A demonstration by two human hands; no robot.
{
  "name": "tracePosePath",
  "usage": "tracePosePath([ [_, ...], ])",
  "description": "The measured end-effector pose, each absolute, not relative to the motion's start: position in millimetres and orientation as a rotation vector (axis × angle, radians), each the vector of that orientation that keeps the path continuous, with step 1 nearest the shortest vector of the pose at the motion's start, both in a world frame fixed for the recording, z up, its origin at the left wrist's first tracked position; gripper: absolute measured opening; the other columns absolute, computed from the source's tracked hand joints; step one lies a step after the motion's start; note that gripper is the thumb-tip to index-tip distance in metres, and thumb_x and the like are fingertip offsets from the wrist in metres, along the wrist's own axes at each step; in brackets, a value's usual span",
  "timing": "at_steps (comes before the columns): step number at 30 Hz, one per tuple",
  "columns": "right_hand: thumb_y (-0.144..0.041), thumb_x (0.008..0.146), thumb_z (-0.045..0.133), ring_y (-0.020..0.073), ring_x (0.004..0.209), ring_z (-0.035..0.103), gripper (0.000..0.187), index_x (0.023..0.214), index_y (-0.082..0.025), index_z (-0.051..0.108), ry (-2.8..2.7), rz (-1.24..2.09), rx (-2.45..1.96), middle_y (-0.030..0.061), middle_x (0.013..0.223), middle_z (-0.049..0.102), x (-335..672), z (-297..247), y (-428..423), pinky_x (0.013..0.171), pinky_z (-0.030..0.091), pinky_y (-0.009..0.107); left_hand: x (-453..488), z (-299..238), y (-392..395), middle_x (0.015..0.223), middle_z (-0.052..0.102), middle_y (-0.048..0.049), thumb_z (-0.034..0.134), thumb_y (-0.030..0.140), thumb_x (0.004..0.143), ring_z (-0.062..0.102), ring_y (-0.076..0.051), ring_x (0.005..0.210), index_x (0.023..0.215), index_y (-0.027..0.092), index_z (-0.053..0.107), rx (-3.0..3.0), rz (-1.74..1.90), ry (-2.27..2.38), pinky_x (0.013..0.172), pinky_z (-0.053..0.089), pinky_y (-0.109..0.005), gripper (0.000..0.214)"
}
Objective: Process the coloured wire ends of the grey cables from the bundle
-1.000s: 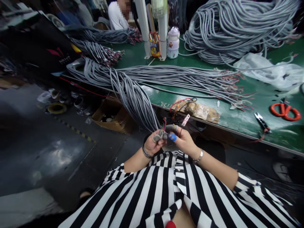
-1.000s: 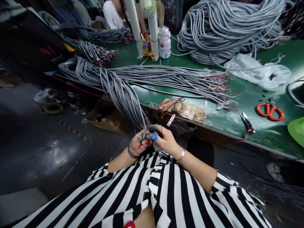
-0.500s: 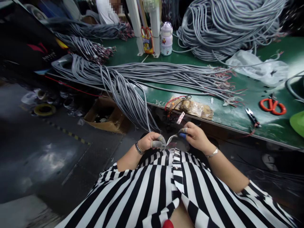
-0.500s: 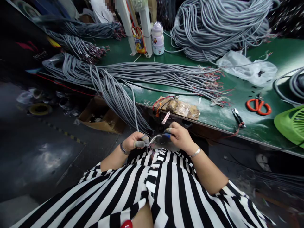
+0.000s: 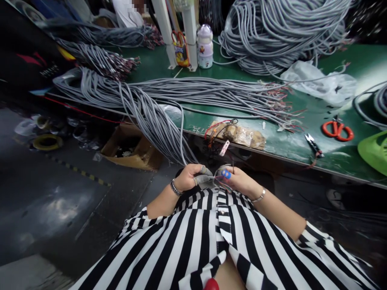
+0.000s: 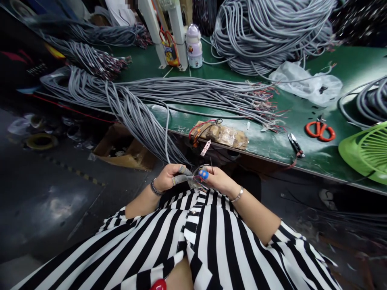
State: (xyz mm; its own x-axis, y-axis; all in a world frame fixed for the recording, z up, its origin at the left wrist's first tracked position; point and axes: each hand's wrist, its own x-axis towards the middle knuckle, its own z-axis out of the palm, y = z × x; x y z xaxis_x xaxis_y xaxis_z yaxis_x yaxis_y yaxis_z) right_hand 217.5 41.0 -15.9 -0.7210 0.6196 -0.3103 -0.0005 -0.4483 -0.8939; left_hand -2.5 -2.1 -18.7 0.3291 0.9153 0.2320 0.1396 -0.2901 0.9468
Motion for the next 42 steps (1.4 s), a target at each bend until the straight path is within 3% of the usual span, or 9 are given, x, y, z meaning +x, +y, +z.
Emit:
tracePosePath([
  [5, -0.050, 0.060, 0.081, 0.0059, 0.045, 0.038, 0.044, 0.061, -0.015, 0.055, -1.378, 2.223, -0.897, -0.0040, 0.051, 0.050, 200.0, -11.2, 46.7, 0.043, 0.026, 0.021, 0.0, -14.8, 2.0, 0.072, 0.070, -0.0078, 0.069, 0.045, 0.082, 0.066, -0.014, 0.065, 0.080, 0.012, 0.072, 1.728, 0.979, 0.911, 0.064, 0.051, -0.022, 0.033],
  [10, -0.041, 0.064, 0.078, 0.0034, 0.038, 0.026, 0.042, 0.054, -0.019, 0.043, -1.102, 1.995, -1.133, -0.0084, 0.042, 0.037, 207.0, -18.5, 58.9, 0.037, 0.015, 0.019, -3.5, -11.3, -0.2, 0.072, 0.071, -0.0090, 0.067, 0.046, 0.083, 0.064, -0.016, 0.064, 0.082, 0.010, 0.073, 1.599, 0.901, 0.908, 0.061, 0.051, -0.024, 0.037],
  [15, -0.053, 0.069, 0.075, 0.0025, 0.037, 0.017, 0.048, 0.058, -0.020, 0.042, -0.811, 1.814, -1.124, -0.0100, 0.043, 0.030, 232.3, -27.5, 75.7, 0.035, 0.010, 0.018, -5.0, -13.0, -3.7, 0.071, 0.070, -0.0076, 0.071, 0.044, 0.080, 0.059, -0.011, 0.054, 0.084, 0.011, 0.073, 1.415, 1.026, 0.943, 0.053, 0.048, -0.022, 0.034],
  [20, -0.071, 0.073, 0.063, 0.0034, 0.038, 0.026, 0.055, 0.070, -0.017, 0.058, -0.906, 1.876, -1.070, -0.0046, 0.051, 0.043, 227.6, -33.3, 80.5, 0.033, 0.017, 0.018, 11.0, -19.6, 3.6, 0.067, 0.066, -0.0028, 0.072, 0.045, 0.079, 0.052, -0.007, 0.051, 0.087, 0.012, 0.070, 1.320, 1.216, 1.100, 0.050, 0.043, -0.019, 0.034],
  [23, -0.075, 0.072, 0.061, 0.0032, 0.038, 0.029, 0.058, 0.071, -0.017, 0.057, -0.908, 1.911, -1.102, -0.0018, 0.055, 0.050, 212.9, -32.5, 87.1, 0.033, 0.013, 0.017, 23.8, -22.6, 10.9, 0.065, 0.063, -0.0010, 0.071, 0.045, 0.080, 0.051, -0.007, 0.051, 0.089, 0.012, 0.069, 1.289, 1.261, 1.149, 0.048, 0.042, -0.018, 0.034],
  [29, -0.060, 0.060, 0.081, 0.0015, 0.037, 0.025, 0.054, 0.065, -0.019, 0.046, -0.887, 1.909, -1.027, -0.0079, 0.051, 0.040, 194.5, -24.3, 97.0, 0.033, 0.015, 0.014, 38.7, -23.9, 22.4, 0.065, 0.061, 0.0006, 0.070, 0.045, 0.080, 0.048, -0.005, 0.049, 0.090, 0.012, 0.067, 1.258, 1.286, 1.192, 0.046, 0.041, -0.017, 0.034],
  [42, -0.059, 0.066, 0.079, 0.0021, 0.040, 0.031, 0.051, 0.064, -0.018, 0.049, -0.672, 1.986, -0.926, -0.0070, 0.048, 0.040, 183.2, -21.4, 94.6, 0.034, 0.018, 0.015, 40.9, -34.9, 27.7, 0.065, 0.060, 0.0011, 0.068, 0.047, 0.082, 0.046, -0.005, 0.048, 0.091, 0.012, 0.066, 1.251, 1.234, 1.203, 0.045, 0.039, -0.016, 0.037],
])
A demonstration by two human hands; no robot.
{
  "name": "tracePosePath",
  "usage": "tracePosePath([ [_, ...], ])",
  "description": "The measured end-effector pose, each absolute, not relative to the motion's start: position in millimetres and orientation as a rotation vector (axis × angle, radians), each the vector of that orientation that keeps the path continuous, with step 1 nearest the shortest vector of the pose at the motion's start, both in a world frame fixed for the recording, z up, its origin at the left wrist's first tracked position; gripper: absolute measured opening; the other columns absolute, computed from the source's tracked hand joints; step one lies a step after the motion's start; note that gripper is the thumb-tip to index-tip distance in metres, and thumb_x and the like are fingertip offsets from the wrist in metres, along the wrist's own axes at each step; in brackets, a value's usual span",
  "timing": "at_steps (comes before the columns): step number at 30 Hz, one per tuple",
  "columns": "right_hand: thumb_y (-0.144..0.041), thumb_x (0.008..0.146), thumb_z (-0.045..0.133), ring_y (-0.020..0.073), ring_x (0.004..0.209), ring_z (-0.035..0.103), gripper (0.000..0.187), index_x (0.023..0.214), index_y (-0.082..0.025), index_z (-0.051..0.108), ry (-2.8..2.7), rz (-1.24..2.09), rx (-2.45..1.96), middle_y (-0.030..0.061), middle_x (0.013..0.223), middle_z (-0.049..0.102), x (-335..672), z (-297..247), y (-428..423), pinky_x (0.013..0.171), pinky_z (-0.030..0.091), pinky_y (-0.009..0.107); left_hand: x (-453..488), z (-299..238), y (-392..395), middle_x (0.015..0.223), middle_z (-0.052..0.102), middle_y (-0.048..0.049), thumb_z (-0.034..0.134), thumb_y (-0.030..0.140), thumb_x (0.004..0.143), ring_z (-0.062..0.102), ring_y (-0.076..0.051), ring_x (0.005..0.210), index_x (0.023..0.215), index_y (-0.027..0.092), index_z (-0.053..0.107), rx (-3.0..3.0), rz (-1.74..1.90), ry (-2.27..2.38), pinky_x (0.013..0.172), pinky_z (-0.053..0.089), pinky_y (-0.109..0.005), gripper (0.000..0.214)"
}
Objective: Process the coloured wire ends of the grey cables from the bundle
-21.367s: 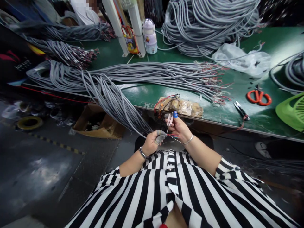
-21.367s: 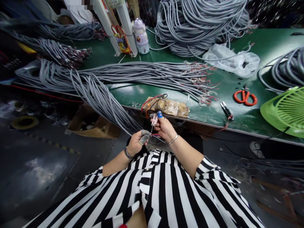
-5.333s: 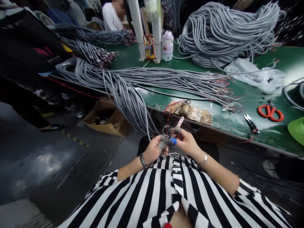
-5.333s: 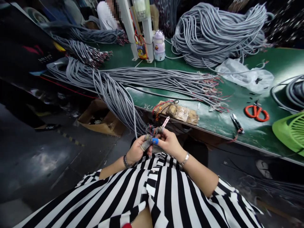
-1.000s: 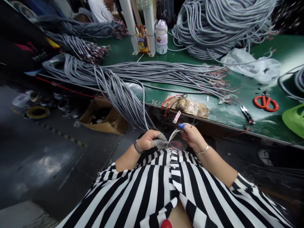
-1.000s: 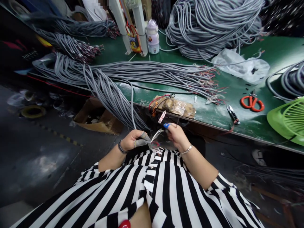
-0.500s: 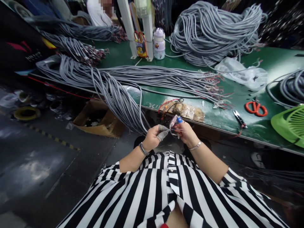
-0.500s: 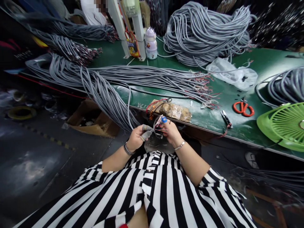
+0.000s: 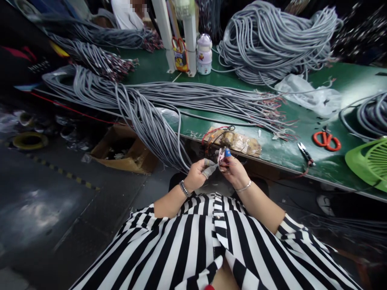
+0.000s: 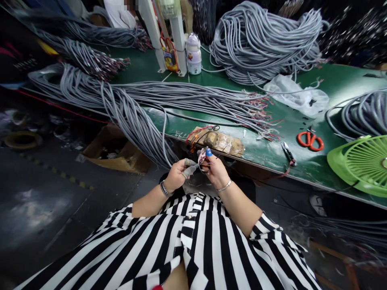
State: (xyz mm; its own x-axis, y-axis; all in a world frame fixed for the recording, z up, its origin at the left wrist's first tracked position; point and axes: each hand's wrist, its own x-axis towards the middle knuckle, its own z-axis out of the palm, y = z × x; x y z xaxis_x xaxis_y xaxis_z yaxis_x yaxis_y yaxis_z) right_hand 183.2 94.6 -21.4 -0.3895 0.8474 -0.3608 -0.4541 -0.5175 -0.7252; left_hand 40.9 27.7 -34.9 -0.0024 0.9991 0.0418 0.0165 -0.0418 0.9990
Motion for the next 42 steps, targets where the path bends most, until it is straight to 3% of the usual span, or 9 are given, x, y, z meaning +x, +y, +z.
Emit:
tracePosePath([
  [10, -0.066, 0.064, 0.076, 0.0030, 0.036, 0.032, 0.053, 0.068, -0.019, 0.051, -0.567, 2.014, -0.972, -0.0062, 0.049, 0.046, 179.9, -34.8, 94.3, 0.031, 0.015, 0.015, 40.3, -36.2, 25.5, 0.068, 0.063, -0.0011, 0.067, 0.049, 0.082, 0.051, -0.007, 0.055, 0.087, 0.012, 0.067, 1.361, 1.178, 1.180, 0.053, 0.044, -0.019, 0.037],
  [18, -0.076, 0.068, 0.065, 0.0038, 0.038, 0.033, 0.058, 0.077, -0.020, 0.055, -0.568, 2.135, -0.831, -0.0051, 0.058, 0.053, 189.3, -39.5, 89.4, 0.031, 0.024, 0.014, 33.1, -23.5, 6.2, 0.066, 0.063, -0.0014, 0.068, 0.047, 0.082, 0.052, -0.008, 0.053, 0.085, 0.012, 0.067, 1.333, 1.160, 1.110, 0.054, 0.046, -0.020, 0.035],
  [23, -0.069, 0.067, 0.071, 0.0027, 0.041, 0.030, 0.054, 0.081, -0.019, 0.055, -0.533, 2.166, -0.807, -0.0037, 0.067, 0.058, 197.3, -40.0, 86.4, 0.032, 0.016, 0.013, 23.9, -20.1, -12.0, 0.070, 0.067, -0.0049, 0.066, 0.043, 0.085, 0.060, -0.012, 0.061, 0.085, 0.012, 0.070, 1.481, 1.101, 1.103, 0.060, 0.051, -0.023, 0.031],
  [32, -0.072, 0.074, 0.061, 0.0042, 0.041, 0.028, 0.055, 0.085, -0.019, 0.058, -0.703, 2.186, -0.845, -0.0012, 0.070, 0.059, 199.8, -20.9, 91.7, 0.033, 0.009, 0.017, 17.5, -21.0, -20.3, 0.077, 0.070, -0.0063, 0.067, 0.034, 0.085, 0.065, -0.014, 0.069, 0.089, 0.014, 0.072, 1.691, 1.263, 1.187, 0.068, 0.054, -0.025, 0.021],
  [38, -0.061, 0.066, 0.076, 0.0029, 0.040, 0.026, 0.049, 0.073, -0.017, 0.056, -0.771, 2.130, -0.906, -0.0033, 0.059, 0.055, 193.9, -15.5, 95.0, 0.033, 0.013, 0.019, 24.5, -29.6, -0.6, 0.076, 0.070, -0.0048, 0.071, 0.037, 0.081, 0.064, -0.013, 0.066, 0.092, 0.015, 0.072, 1.523, 1.316, 1.244, 0.067, 0.054, -0.025, 0.024],
  [42, -0.065, 0.067, 0.075, 0.0025, 0.040, 0.030, 0.051, 0.074, -0.017, 0.059, -0.762, 2.053, -0.920, -0.0015, 0.061, 0.058, 191.5, -22.9, 94.8, 0.032, 0.015, 0.017, 30.0, -35.8, 11.8, 0.074, 0.069, -0.0038, 0.071, 0.039, 0.081, 0.062, -0.012, 0.065, 0.093, 0.015, 0.071, 1.431, 1.321, 1.226, 0.066, 0.054, -0.024, 0.027],
])
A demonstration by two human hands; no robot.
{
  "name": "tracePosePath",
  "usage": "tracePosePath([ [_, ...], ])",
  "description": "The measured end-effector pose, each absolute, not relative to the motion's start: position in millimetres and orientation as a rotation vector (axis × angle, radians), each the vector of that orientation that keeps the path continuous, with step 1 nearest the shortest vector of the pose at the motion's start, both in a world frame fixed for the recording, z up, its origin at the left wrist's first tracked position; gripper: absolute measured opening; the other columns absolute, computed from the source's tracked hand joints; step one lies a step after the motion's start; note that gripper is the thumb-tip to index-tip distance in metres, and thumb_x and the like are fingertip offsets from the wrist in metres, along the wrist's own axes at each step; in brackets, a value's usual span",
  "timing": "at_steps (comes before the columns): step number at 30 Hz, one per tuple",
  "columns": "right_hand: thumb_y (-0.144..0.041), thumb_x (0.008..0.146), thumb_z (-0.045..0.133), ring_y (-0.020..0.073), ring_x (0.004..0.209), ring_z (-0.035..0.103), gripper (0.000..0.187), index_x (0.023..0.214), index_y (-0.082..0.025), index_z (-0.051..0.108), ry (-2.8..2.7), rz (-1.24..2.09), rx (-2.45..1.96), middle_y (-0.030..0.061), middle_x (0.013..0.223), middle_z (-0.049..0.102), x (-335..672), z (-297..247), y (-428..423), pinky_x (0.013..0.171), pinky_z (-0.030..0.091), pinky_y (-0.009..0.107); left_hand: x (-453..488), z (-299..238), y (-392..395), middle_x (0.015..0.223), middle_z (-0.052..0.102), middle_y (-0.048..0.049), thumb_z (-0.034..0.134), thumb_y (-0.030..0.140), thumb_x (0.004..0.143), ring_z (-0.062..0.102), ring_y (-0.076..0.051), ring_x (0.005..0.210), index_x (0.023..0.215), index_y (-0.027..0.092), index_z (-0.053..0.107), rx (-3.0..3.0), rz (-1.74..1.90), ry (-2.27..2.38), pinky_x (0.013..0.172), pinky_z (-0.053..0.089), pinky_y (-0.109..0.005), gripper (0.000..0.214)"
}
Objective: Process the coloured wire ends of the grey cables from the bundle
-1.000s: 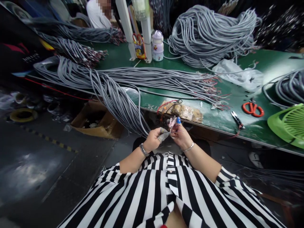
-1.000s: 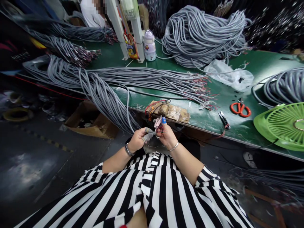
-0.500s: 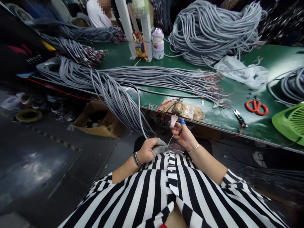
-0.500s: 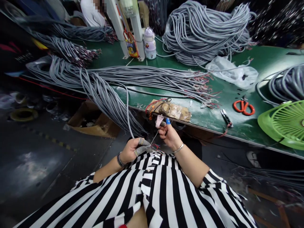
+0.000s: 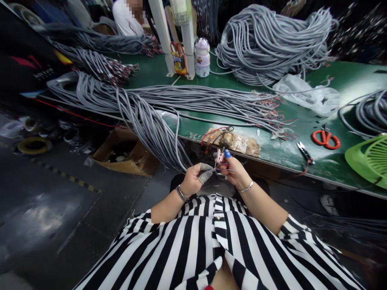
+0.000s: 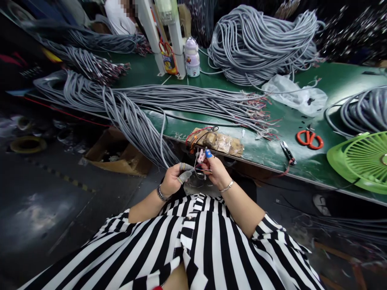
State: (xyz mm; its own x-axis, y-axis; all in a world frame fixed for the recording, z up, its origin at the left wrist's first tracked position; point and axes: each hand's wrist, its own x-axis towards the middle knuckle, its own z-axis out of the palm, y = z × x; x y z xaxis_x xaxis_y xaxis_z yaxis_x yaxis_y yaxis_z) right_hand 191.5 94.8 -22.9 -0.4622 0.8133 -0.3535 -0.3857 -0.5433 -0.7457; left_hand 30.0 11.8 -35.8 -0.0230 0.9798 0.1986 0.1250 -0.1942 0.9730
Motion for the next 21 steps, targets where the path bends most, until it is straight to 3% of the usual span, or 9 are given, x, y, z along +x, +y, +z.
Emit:
tracePosePath([
  [6, -0.069, 0.067, 0.072, 0.0035, 0.036, 0.025, 0.055, 0.078, -0.017, 0.062, -0.720, 2.168, -0.933, -0.0074, 0.045, 0.040, 190.9, -22.6, 98.2, 0.030, 0.015, 0.018, 36.5, -38.8, 22.2, 0.082, 0.071, -0.0062, 0.067, 0.041, 0.084, 0.063, -0.012, 0.067, 0.093, 0.013, 0.070, 1.400, 1.291, 1.198, 0.066, 0.054, -0.024, 0.030],
  [9, -0.068, 0.067, 0.073, 0.0030, 0.035, 0.025, 0.054, 0.079, -0.016, 0.062, -0.686, 2.159, -0.956, -0.0080, 0.045, 0.038, 189.5, -21.3, 99.0, 0.030, 0.015, 0.016, 37.8, -44.0, 25.9, 0.081, 0.071, -0.0060, 0.067, 0.040, 0.084, 0.063, -0.012, 0.068, 0.092, 0.013, 0.069, 1.410, 1.282, 1.194, 0.067, 0.053, -0.024, 0.028],
  [14, -0.067, 0.069, 0.072, 0.0012, 0.036, 0.028, 0.052, 0.075, -0.016, 0.061, -0.544, 2.123, -0.936, -0.0050, 0.049, 0.047, 184.1, -28.2, 97.9, 0.030, 0.017, 0.012, 39.2, -46.9, 29.3, 0.078, 0.070, -0.0049, 0.067, 0.042, 0.083, 0.063, -0.012, 0.069, 0.089, 0.013, 0.069, 1.420, 1.269, 1.199, 0.067, 0.053, -0.023, 0.030],
  [18, -0.069, 0.074, 0.066, 0.0012, 0.038, 0.031, 0.053, 0.075, -0.017, 0.058, -0.468, 2.197, -0.823, -0.0001, 0.064, 0.062, 185.2, -35.7, 96.6, 0.030, 0.021, 0.011, 36.0, -40.9, 22.7, 0.077, 0.070, -0.0052, 0.066, 0.041, 0.085, 0.063, -0.013, 0.067, 0.090, 0.012, 0.070, 1.479, 1.263, 1.177, 0.067, 0.054, -0.025, 0.029],
  [21, -0.070, 0.075, 0.064, 0.0026, 0.039, 0.031, 0.053, 0.076, -0.018, 0.056, -0.461, 2.233, -0.755, -0.0004, 0.067, 0.062, 191.9, -40.8, 95.7, 0.030, 0.022, 0.011, 29.8, -36.3, 10.4, 0.080, 0.072, -0.0067, 0.066, 0.039, 0.085, 0.065, -0.014, 0.069, 0.090, 0.012, 0.071, 1.588, 1.234, 1.173, 0.067, 0.054, -0.025, 0.027],
])
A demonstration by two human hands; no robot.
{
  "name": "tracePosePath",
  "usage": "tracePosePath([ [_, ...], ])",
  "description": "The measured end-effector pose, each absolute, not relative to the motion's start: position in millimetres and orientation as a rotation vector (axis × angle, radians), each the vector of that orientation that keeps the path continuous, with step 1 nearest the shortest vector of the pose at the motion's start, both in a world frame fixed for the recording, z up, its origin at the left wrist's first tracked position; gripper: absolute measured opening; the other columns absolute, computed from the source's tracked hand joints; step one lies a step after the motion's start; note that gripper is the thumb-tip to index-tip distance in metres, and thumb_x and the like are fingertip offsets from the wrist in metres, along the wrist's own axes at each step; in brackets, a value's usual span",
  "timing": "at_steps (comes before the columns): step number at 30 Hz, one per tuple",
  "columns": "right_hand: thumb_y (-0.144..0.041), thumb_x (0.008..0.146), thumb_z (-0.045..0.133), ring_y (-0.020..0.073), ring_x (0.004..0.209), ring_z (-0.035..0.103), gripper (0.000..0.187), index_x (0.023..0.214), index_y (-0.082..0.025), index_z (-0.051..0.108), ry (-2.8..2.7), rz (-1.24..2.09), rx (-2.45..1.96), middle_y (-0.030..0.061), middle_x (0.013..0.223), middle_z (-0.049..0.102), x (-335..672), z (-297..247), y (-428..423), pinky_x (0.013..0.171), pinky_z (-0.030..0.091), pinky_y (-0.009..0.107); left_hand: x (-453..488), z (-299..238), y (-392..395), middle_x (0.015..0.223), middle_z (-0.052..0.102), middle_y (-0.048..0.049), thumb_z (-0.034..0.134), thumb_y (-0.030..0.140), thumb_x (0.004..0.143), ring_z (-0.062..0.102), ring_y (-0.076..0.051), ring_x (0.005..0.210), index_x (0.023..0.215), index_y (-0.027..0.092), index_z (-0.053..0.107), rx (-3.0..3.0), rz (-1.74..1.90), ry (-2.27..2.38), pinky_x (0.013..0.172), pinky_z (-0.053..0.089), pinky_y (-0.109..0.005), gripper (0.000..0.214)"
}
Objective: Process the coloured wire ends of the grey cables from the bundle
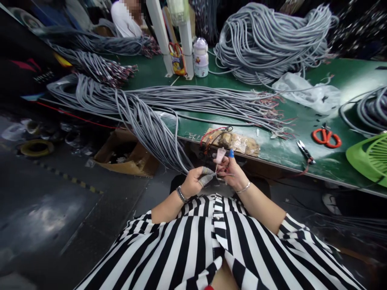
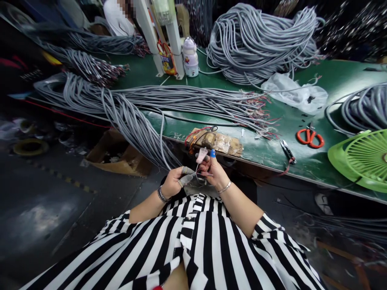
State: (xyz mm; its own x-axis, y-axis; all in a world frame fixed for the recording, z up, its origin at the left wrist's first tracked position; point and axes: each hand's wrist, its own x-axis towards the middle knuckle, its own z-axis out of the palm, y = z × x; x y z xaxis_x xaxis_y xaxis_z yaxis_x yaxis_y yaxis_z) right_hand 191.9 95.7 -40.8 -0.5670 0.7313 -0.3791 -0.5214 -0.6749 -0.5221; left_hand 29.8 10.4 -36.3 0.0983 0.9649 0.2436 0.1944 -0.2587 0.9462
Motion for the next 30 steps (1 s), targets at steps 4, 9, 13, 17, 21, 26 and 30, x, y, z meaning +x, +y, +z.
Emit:
tracePosePath([
  [4, -0.069, 0.073, 0.066, 0.0026, 0.041, 0.028, 0.052, 0.076, -0.018, 0.055, -0.525, 2.222, -0.762, -0.0005, 0.070, 0.061, 203.2, -47.0, 93.1, 0.031, 0.018, 0.012, 19.0, -34.9, -9.8, 0.080, 0.071, -0.0066, 0.065, 0.033, 0.087, 0.067, -0.014, 0.071, 0.091, 0.013, 0.071, 1.776, 1.243, 1.178, 0.067, 0.054, -0.024, 0.021],
  [9, -0.063, 0.071, 0.071, 0.0018, 0.042, 0.024, 0.049, 0.074, -0.016, 0.058, -0.803, 2.054, -0.905, -0.0022, 0.065, 0.054, 216.3, -48.7, 79.0, 0.034, 0.014, 0.014, 8.5, -39.2, -24.3, 0.079, 0.069, -0.0056, 0.062, 0.024, 0.089, 0.066, -0.013, 0.071, 0.096, 0.014, 0.069, 2.005, 1.335, 1.201, 0.066, 0.053, -0.023, 0.014],
  [13, -0.058, 0.077, 0.068, 0.0066, 0.049, 0.039, 0.041, 0.085, -0.017, 0.065, -1.332, 1.640, -0.908, 0.0009, 0.070, 0.059, 228.5, -32.6, 62.3, 0.041, 0.030, 0.019, 5.6, -38.7, -24.2, 0.079, 0.069, -0.0055, 0.059, 0.023, 0.090, 0.065, -0.013, 0.070, 0.099, 0.015, 0.069, 2.168, 1.268, 1.392, 0.065, 0.053, -0.024, 0.016],
  [17, -0.039, 0.078, 0.072, 0.0164, 0.073, 0.059, 0.026, 0.095, -0.020, 0.068, -1.917, 1.177, -0.838, 0.0049, 0.084, 0.067, 235.7, -11.1, 53.6, 0.065, 0.048, 0.029, 6.8, -30.8, -19.8, 0.079, 0.070, -0.0056, 0.059, 0.025, 0.090, 0.066, -0.013, 0.068, 0.099, 0.014, 0.069, 2.360, 1.203, 1.471, 0.064, 0.052, -0.024, 0.017],
  [21, -0.029, 0.085, 0.061, 0.0174, 0.073, 0.061, 0.012, 0.085, -0.019, 0.068, -2.019, 1.041, -0.928, 0.0047, 0.078, 0.068, 237.3, -12.8, 53.5, 0.070, 0.049, 0.031, 7.9, -25.6, -14.8, 0.086, 0.072, -0.0066, 0.059, 0.022, 0.088, 0.068, -0.015, 0.076, 0.103, 0.015, 0.068, 2.512, 1.236, 1.413, 0.070, 0.054, -0.027, 0.019],
  [26, -0.042, 0.080, 0.067, 0.0154, 0.064, 0.059, 0.025, 0.080, -0.018, 0.063, -1.716, 1.471, -1.008, 0.0024, 0.072, 0.066, 236.5, -26.3, 55.7, 0.062, 0.049, 0.029, 5.0, -30.4, -10.7, 0.092, 0.072, -0.0083, 0.056, 0.013, 0.083, 0.068, -0.017, 0.081, 0.106, 0.017, 0.066, 2.714, 1.355, 1.347, 0.071, 0.053, -0.031, 0.026],
  [30, -0.049, 0.072, 0.074, 0.0120, 0.058, 0.054, 0.035, 0.074, -0.017, 0.060, -1.622, 1.730, -0.985, 0.0001, 0.066, 0.062, 233.1, -23.9, 54.4, 0.057, 0.046, 0.026, -1.0, -26.3, -5.7, 0.096, 0.071, -0.0075, 0.058, 0.013, 0.081, 0.066, -0.015, 0.077, 0.097, 0.019, 0.067, 2.768, 1.455, 1.331, 0.069, 0.051, -0.029, 0.019],
])
